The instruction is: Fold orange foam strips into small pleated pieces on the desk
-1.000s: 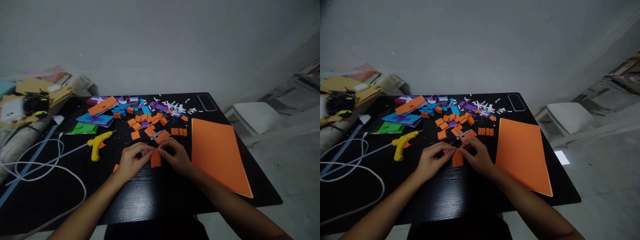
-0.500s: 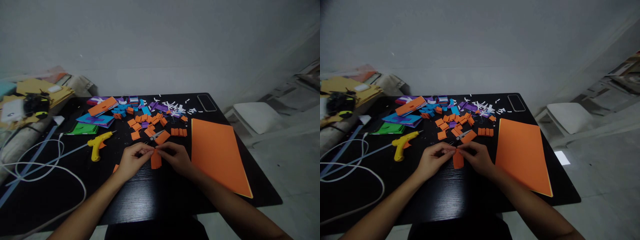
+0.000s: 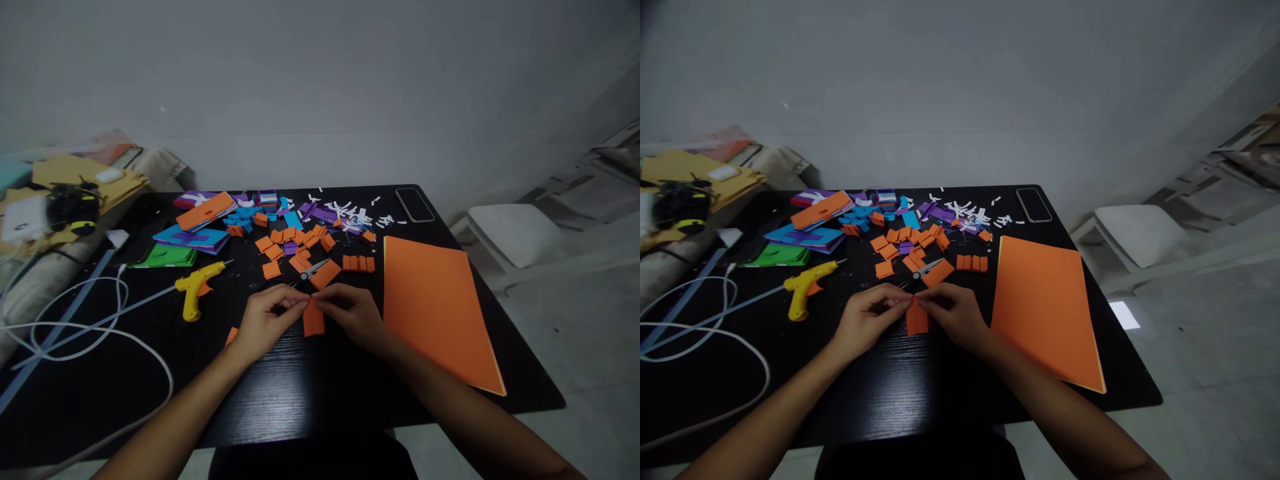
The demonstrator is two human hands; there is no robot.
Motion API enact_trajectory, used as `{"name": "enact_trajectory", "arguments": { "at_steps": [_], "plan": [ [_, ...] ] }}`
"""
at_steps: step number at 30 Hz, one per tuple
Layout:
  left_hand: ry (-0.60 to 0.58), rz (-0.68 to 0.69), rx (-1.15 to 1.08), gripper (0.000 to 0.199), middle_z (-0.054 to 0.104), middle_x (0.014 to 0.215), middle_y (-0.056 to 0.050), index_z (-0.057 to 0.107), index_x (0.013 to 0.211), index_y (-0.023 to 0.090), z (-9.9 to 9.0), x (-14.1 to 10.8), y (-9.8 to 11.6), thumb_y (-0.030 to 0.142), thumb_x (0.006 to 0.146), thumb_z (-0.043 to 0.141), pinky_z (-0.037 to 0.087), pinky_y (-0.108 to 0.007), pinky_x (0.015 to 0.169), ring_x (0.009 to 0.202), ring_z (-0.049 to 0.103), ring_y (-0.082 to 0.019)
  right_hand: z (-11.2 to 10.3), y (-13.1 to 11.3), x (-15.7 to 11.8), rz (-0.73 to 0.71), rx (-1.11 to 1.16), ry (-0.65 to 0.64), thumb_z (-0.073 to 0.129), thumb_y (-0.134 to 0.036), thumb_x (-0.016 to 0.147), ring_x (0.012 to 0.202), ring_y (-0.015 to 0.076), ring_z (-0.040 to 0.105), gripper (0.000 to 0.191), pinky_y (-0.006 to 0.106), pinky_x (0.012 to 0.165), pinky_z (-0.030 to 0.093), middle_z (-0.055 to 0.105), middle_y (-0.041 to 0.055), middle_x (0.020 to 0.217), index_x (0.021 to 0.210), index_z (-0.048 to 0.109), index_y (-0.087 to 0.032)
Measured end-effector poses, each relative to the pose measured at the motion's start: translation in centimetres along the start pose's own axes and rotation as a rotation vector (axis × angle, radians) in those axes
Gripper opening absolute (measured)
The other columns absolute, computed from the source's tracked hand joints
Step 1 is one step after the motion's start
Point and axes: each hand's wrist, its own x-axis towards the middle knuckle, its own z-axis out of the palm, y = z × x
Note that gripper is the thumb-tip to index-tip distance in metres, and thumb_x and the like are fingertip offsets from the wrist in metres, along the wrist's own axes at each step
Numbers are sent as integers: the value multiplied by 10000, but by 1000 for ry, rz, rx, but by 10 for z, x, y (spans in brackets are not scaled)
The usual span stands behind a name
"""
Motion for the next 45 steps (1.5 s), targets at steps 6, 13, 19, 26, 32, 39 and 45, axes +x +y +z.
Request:
{"name": "enact_trajectory", "arguments": {
  "at_steps": [6, 13, 19, 26, 32, 39, 45],
  "plan": [
    [4, -11, -4, 74, 715, 751, -26, 812, 899, 186, 0, -1, -1, 219, 852, 766, 491, -206, 595, 661, 633, -124, 1, -2, 0, -2, 8, 4, 787, -279, 832, 847, 203, 760, 99, 315, 783, 584, 820, 18, 911, 921, 827, -266],
    [11, -5, 2, 70, 711, 747, -23, 811, 891, 187, 0, -1, -1, 204, 843, 763, 489, -205, 593, 656, 630, -122, 1, -2, 1, 21, 29, -5, 784, -280, 830, 853, 202, 761, 102, 316, 791, 584, 819, 20, 919, 922, 823, -261],
    [8, 28, 34, 72, 712, 749, -18, 806, 900, 193, 0, -1, -1, 187, 856, 750, 491, -206, 595, 660, 632, -121, 0, -1, 1, 39, 33, -15, 776, -298, 835, 867, 206, 762, 108, 329, 814, 591, 818, 23, 924, 923, 820, -253],
    [6, 47, 62, 77, 720, 772, -26, 807, 919, 193, 0, -2, -3, 204, 870, 748, 499, -218, 610, 681, 642, -131, 2, -1, 1, 84, 86, 29, 820, -338, 789, 872, 211, 767, 170, 335, 814, 615, 815, 34, 928, 920, 794, -233],
    [15, 98, 87, 56, 712, 765, -16, 792, 913, 193, 0, -1, -2, 197, 879, 748, 502, -218, 610, 674, 634, -126, 2, -3, 1, 87, 93, 55, 839, -355, 771, 859, 213, 760, 195, 350, 816, 621, 805, 42, 909, 900, 776, -223],
    [-16, 193, 146, 71, 694, 773, -10, 764, 942, 188, -1, -1, -1, 162, 906, 709, 504, -222, 632, 691, 635, -123, 3, -3, 1, 91, 116, 62, 846, -340, 771, 863, 203, 759, 192, 346, 839, 618, 798, 37, 909, 896, 764, -220],
    [-79, 187, 164, 93, 694, 793, -17, 760, 983, 190, -3, -1, 0, 168, 926, 691, 503, -226, 646, 698, 625, -122, 3, 0, 0, 96, 131, 50, 849, -339, 768, 859, 208, 759, 204, 344, 816, 618, 796, 38, 908, 909, 761, -220]
  ]
}}
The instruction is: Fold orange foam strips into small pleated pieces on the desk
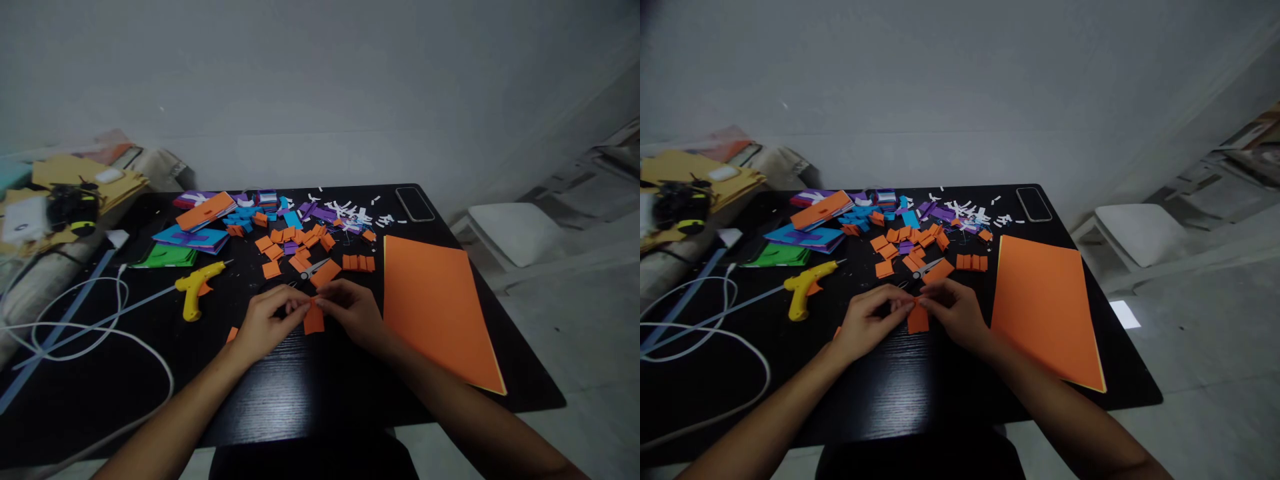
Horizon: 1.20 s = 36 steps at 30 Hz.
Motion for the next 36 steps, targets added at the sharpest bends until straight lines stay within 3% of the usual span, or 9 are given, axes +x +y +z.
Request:
{"name": "enact_trajectory", "arguments": {
  "at_steps": [11, 25, 36],
  "plan": [
    [-8, 9, -10, 116, 727, 823, -32, 781, 995, 202, 0, 1, -1, 187, 939, 682, 524, -239, 651, 708, 647, -130, 0, -2, 0, 13, -5, -23, 845, -362, 774, 881, 212, 757, 204, 360, 854, 615, 794, 38, 921, 897, 754, -228],
    [20, 15, -22, 110, 726, 807, -27, 776, 988, 194, 2, 0, 0, 165, 923, 692, 523, -229, 635, 691, 650, -126, 2, -2, 1, 25, 24, 3, 840, -416, 773, 782, 197, 735, 236, 319, 702, 614, 777, 24, 856, 848, 721, -226],
    [40, 8, -35, 122, 745, 821, -31, 789, 984, 201, 2, 0, 0, 155, 906, 709, 532, -230, 634, 705, 663, -134, -1, 0, 0, -31, -129, -83, 816, -327, 816, 839, 185, 734, 199, 307, 770, 578, 771, 18, 893, 980, 752, -234]
  ]
}}
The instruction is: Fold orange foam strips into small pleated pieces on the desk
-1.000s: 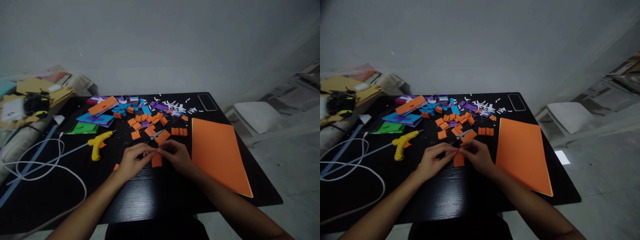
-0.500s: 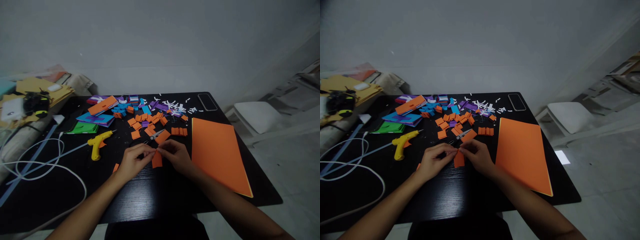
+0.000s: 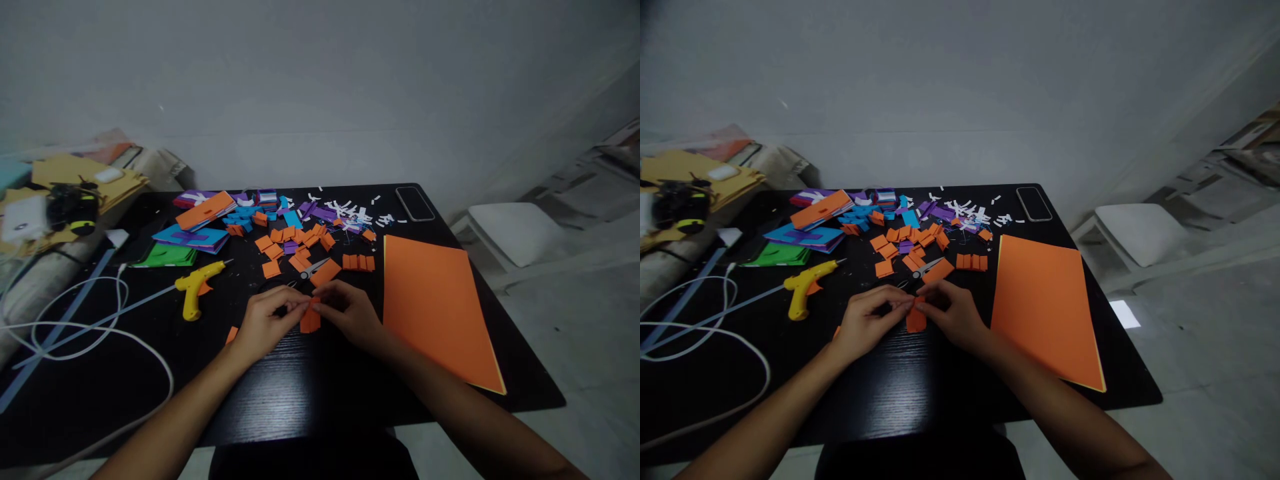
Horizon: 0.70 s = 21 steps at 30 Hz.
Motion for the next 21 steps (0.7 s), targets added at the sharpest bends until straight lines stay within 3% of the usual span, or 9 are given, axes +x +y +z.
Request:
{"name": "enact_trajectory", "arguments": {
  "at_steps": [11, 17, 21],
  "plan": [
    [7, -77, -47, 108, 754, 821, -31, 806, 952, 202, 2, -1, -1, 167, 876, 737, 521, -223, 646, 710, 659, -129, -1, 1, 1, 16, 4, -1, 829, -306, 796, 817, 187, 725, 240, 306, 755, 565, 759, 11, 865, 1005, 737, -231],
    [71, -414, -326, 94, 723, 659, -5, 813, 856, 184, 1, 5, 2, 252, 791, 807, 473, -200, 540, 562, 615, -108, -1, -8, -1, -105, -31, -16, 653, -238, 925, 920, 182, 724, 131, 323, 849, 564, 763, 33, 987, 1038, 719, -231],
    [77, -583, -452, 114, 683, 587, 11, 812, 798, 171, -2, 11, 2, 248, 723, 849, 423, -184, 514, 514, 551, -82, -1, -11, -3, -200, -79, -48, 656, -172, 896, 854, 172, 705, 249, 317, 801, 569, 753, 29, 975, 1135, 691, -231]
  ]
}}
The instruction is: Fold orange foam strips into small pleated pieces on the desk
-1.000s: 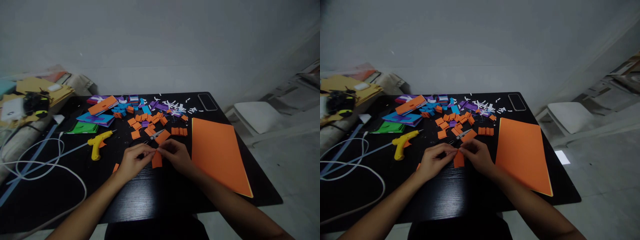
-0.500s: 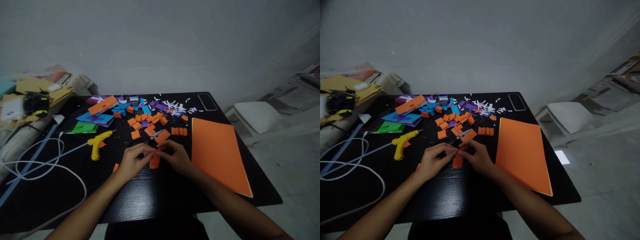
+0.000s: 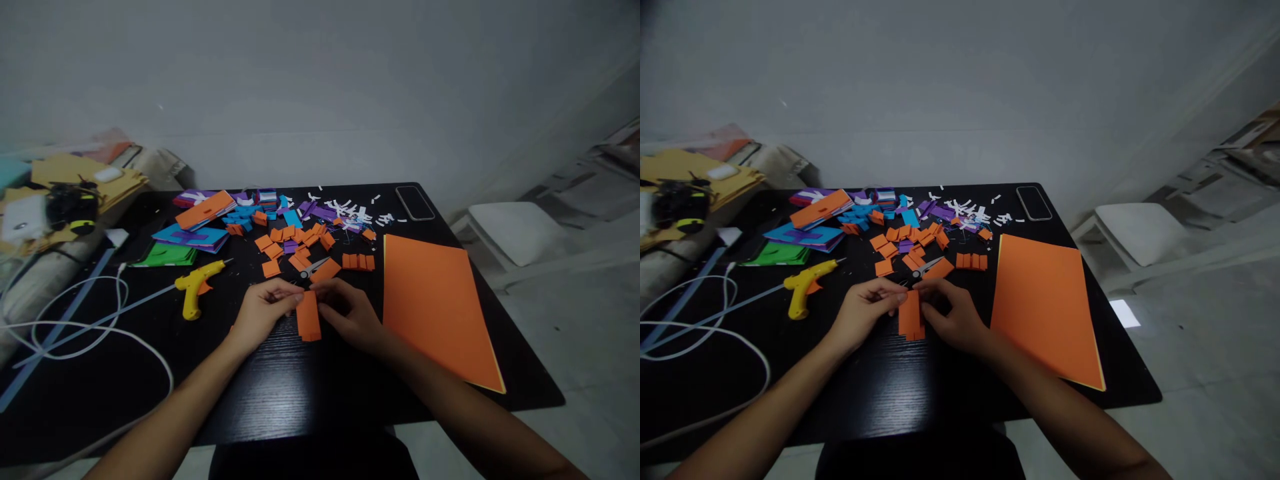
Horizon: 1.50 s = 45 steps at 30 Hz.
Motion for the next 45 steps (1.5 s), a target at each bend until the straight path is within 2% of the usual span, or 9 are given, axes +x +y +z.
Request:
{"name": "enact_trajectory", "arguments": {
  "at_steps": [9, 14, 16, 21, 25, 30, 36, 41, 45],
  "plan": [
    [-54, -199, -255, 150, 690, 619, -4, 816, 776, 155, 4, 2, -4, 239, 664, 871, 400, -189, 518, 522, 514, -72, 1, 4, 0, -92, -103, 59, 726, -126, 866, 803, 162, 681, 195, 294, 756, 550, 744, 21, 922, 1028, 735, -233],
    [-96, -244, -283, 188, 688, 638, -12, 809, 801, 143, 4, 2, -2, 263, 672, 874, 413, -199, 559, 562, 545, -87, 0, 3, 2, -145, -118, 80, 757, -142, 862, 982, 201, 705, 139, 329, 877, 553, 736, 60, 1045, 967, 762, -233],
    [-112, -235, -263, 183, 696, 667, -22, 803, 813, 140, 4, 2, -4, 285, 711, 848, 416, -211, 573, 582, 557, -98, 0, 3, 2, -145, -102, 84, 765, -164, 865, 988, 207, 713, 105, 336, 892, 554, 750, 58, 1031, 944, 762, -234],
    [-159, -92, -157, 212, 673, 676, -29, 774, 822, 134, 0, 3, -11, 332, 839, 700, 434, -240, 584, 604, 563, -126, 2, 7, 1, -24, -94, 127, 790, -259, 861, 810, 194, 714, 57, 312, 756, 559, 765, 28, 874, 895, 758, -227],
    [-192, 70, 2, 202, 650, 679, -16, 726, 781, 146, -3, 0, -8, 316, 861, 650, 460, -252, 627, 634, 571, -138, 1, 11, 2, 53, -94, 160, 797, -286, 843, 797, 199, 723, 84, 311, 743, 560, 779, 27, 869, 880, 758, -222],
    [-136, 228, 241, 157, 617, 694, 8, 725, 878, 158, 1, -6, -7, 314, 877, 708, 446, -227, 607, 636, 552, -121, 1, 12, 3, 104, -56, 181, 813, -297, 807, 783, 203, 734, 115, 309, 738, 571, 782, 21, 850, 862, 751, -218],
    [-50, 465, 436, 107, 613, 689, 15, 726, 863, 171, 1, -6, -13, 272, 895, 741, 446, -215, 604, 631, 570, -110, 1, 11, 2, 141, -13, 178, 819, -327, 791, 775, 204, 731, 137, 312, 742, 574, 781, 18, 835, 844, 752, -220],
    [-24, 505, 444, 80, 638, 701, 13, 740, 862, 183, 1, -6, -13, 256, 894, 749, 457, -208, 600, 631, 589, -111, 0, 11, 3, 200, 14, 172, 839, -390, 772, 785, 209, 730, 214, 317, 745, 579, 776, 26, 832, 833, 744, -208],
    [5, 445, 421, 77, 658, 703, 7, 765, 875, 197, 3, -7, -10, 273, 867, 774, 474, -218, 608, 638, 602, -125, 0, 11, 4, 210, 83, 128, 837, -361, 776, 802, 204, 733, 185, 327, 785, 590, 781, 16, 849, 843, 741, -218]
  ]
}}
